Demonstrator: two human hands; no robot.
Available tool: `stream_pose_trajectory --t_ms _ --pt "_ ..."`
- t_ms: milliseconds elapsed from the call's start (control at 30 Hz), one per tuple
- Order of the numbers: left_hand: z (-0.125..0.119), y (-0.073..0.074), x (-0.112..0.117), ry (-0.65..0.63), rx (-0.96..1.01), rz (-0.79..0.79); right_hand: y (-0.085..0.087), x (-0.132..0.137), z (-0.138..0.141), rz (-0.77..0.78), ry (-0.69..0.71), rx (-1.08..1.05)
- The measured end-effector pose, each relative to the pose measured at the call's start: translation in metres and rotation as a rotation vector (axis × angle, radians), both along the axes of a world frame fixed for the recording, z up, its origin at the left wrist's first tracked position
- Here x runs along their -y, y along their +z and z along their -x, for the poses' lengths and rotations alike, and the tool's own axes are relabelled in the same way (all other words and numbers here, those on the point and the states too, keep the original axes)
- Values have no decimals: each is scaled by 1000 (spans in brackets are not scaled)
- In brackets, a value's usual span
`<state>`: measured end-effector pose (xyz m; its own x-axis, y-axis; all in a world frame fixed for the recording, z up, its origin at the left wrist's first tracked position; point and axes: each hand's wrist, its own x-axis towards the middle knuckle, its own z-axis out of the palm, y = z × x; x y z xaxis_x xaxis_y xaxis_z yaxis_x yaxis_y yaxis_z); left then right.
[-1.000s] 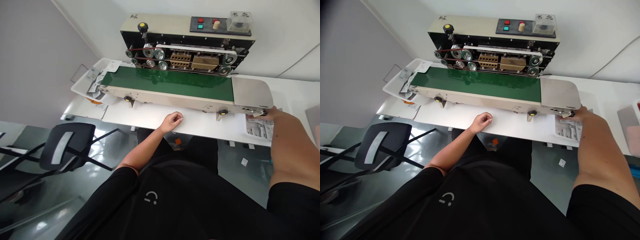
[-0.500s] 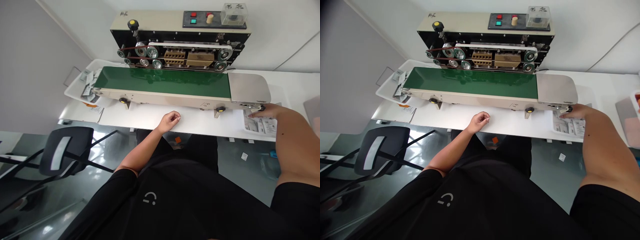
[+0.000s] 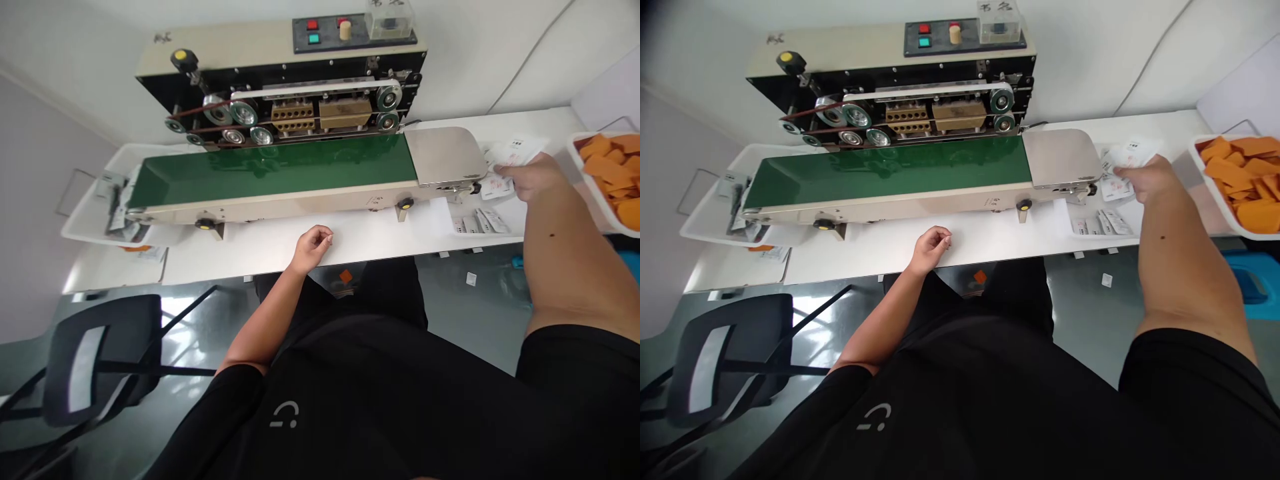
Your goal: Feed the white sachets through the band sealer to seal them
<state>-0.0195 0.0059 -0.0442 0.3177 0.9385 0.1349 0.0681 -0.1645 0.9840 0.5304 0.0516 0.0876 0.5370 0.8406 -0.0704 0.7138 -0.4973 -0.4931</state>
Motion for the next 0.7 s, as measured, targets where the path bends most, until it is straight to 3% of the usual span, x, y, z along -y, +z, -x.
stream_pose_trajectory --t_ms 100,267,333,400,467,567,633,700 --pt "0 0 -1 0 -12 -12 -4 -4 -3 -264 -49 -196" --pt "-2 4 -1 -14 -29 -20 19 -1 10 -550 -74 16" --pt "-2 6 -1 -17 -39 -22 27 16 40 -593 -87 122" --pt "-3 8 0 -24 -50 -33 20 41 95 -604 -50 115" --pt "-3 9 0 -55 -49 -58 -3 67 168 -625 98 -95" --pt "-4 8 0 -127 -26 -100 -57 92 276 -439 384 -507" --pt "-4 5 -1 -118 -16 -117 -91 92 323 -391 485 -704" --pt "-4 1 -2 -73 -39 -108 -115 80 346 -424 541 -794"
